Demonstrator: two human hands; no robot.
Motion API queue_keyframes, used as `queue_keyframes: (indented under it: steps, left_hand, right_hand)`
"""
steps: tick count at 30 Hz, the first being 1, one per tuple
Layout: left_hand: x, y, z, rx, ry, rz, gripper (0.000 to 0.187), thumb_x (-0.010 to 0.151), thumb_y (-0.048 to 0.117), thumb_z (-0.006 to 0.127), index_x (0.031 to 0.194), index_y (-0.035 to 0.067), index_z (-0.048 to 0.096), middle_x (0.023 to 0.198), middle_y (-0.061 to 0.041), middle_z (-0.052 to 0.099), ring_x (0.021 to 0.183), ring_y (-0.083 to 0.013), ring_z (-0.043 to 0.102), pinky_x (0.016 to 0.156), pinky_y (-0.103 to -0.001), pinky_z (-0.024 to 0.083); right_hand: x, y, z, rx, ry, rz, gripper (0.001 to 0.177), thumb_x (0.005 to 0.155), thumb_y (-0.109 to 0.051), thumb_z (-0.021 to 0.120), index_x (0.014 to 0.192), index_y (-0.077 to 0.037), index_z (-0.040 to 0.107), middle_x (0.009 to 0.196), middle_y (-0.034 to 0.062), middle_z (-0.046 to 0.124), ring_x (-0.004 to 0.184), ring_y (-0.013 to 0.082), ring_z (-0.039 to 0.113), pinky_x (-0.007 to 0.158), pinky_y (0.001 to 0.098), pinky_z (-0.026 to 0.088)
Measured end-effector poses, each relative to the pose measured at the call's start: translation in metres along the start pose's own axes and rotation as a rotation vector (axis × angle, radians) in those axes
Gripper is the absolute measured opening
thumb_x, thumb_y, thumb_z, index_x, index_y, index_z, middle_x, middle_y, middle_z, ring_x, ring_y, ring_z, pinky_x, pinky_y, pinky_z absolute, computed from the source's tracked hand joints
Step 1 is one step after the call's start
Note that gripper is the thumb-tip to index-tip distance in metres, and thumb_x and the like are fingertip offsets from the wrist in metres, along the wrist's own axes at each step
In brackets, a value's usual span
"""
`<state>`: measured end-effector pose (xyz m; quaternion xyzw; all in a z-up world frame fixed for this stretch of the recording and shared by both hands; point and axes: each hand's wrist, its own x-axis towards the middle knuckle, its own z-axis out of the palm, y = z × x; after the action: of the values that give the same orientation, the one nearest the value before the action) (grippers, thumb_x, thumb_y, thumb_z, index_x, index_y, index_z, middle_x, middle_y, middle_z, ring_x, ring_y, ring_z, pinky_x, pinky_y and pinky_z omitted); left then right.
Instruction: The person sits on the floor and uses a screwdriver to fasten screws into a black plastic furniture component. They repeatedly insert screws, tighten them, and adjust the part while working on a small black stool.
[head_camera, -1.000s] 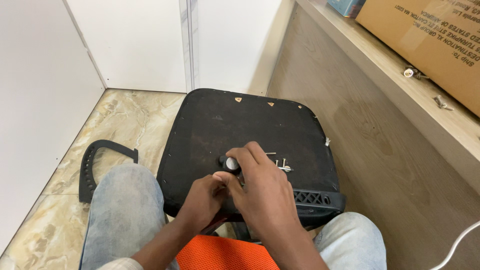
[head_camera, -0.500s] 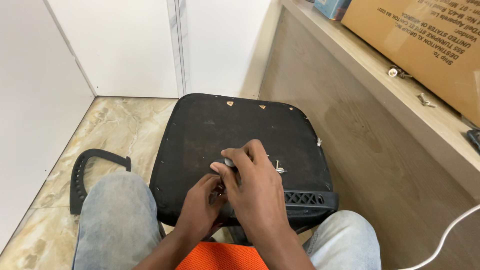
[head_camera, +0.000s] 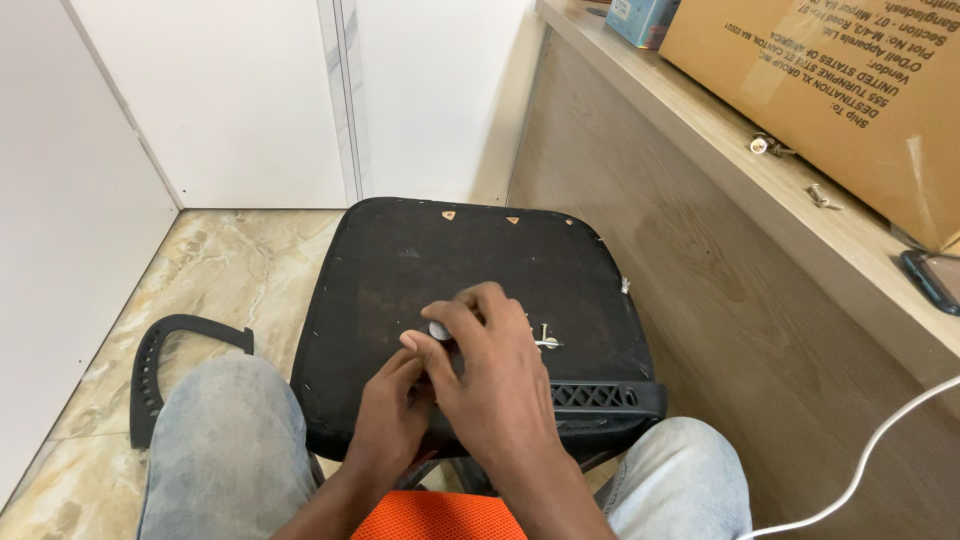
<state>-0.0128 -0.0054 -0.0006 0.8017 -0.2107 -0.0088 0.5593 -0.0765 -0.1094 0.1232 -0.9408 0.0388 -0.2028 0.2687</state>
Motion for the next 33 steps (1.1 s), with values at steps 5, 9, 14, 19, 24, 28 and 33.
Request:
queue_keyframes:
  steps: [5,9,14,19,24,28,33]
  left_hand:
    - [0.001,-0.003,-0.002,-0.138,-0.014,-0.019,0.025,0.086,-0.007,0.055,0.108,-0.001,0.067,0.098,-0.011,0.074,0.087,-0.0197,0.075,0.079,-0.033,0.058]
    - [-0.004,-0.005,0.006,-0.051,-0.009,-0.034,0.018,0.093,-0.002,0.054,0.106,0.001,0.066,0.095,-0.009,0.073,0.080,-0.0206,0.073,0.073,-0.035,0.057]
    - [-0.001,0.001,0.013,0.036,0.053,-0.040,0.014,0.090,-0.001,0.062,0.102,-0.003,0.069,0.100,-0.013,0.071,0.082,-0.0232,0.072,0.071,-0.037,0.056]
    - [0.002,0.012,0.004,-0.040,0.067,-0.120,0.024,0.088,0.000,0.063,0.111,0.001,0.068,0.103,-0.011,0.075,0.091,-0.0180,0.076,0.081,-0.032,0.060]
    - [0.000,0.014,0.002,-0.019,0.002,-0.173,0.021,0.091,-0.002,0.059,0.108,0.001,0.070,0.099,-0.011,0.078,0.090,-0.0189,0.078,0.080,-0.033,0.060]
    - [0.002,0.003,-0.002,-0.026,-0.053,-0.117,0.022,0.093,-0.003,0.056,0.110,0.000,0.070,0.098,-0.012,0.077,0.090,-0.0208,0.077,0.082,-0.033,0.059]
    - [-0.001,-0.017,-0.003,0.021,-0.136,0.119,0.038,0.083,0.006,0.071,0.120,0.000,0.067,0.118,-0.010,0.067,0.109,-0.0246,0.066,0.093,-0.039,0.052]
  right_hand:
    - [-0.013,0.009,-0.001,0.079,0.093,-0.411,0.044,0.081,0.002,0.063,0.124,-0.004,0.071,0.136,0.0109,0.064,0.123,0.0284,0.060,0.096,0.0419,0.054]
    - [-0.010,0.007,-0.004,0.113,-0.105,-0.063,0.038,0.092,-0.006,0.061,0.129,-0.012,0.068,0.129,0.0027,0.064,0.112,0.0212,0.066,0.093,0.0376,0.055]
    - [-0.009,0.008,-0.012,0.098,-0.066,-0.124,0.036,0.090,-0.015,0.072,0.126,-0.010,0.069,0.125,0.0090,0.063,0.110,0.0269,0.064,0.093,0.0402,0.053]
    - [-0.011,0.015,-0.013,0.143,-0.033,-0.292,0.039,0.091,-0.001,0.060,0.129,-0.004,0.066,0.139,0.0111,0.062,0.120,0.0304,0.065,0.094,0.0406,0.056]
    - [-0.002,0.014,-0.013,0.022,-0.153,-0.069,0.025,0.099,-0.016,0.067,0.123,-0.012,0.073,0.127,0.0054,0.069,0.112,0.0273,0.070,0.093,0.0407,0.057]
    - [0.002,0.012,-0.023,0.185,-0.206,-0.158,0.037,0.092,-0.009,0.062,0.129,-0.008,0.063,0.129,0.0071,0.065,0.107,0.0282,0.070,0.084,0.0415,0.057]
    - [0.001,0.011,-0.021,0.089,-0.157,-0.001,0.042,0.091,-0.022,0.069,0.132,-0.014,0.066,0.118,0.0051,0.068,0.096,0.0255,0.073,0.080,0.0397,0.058]
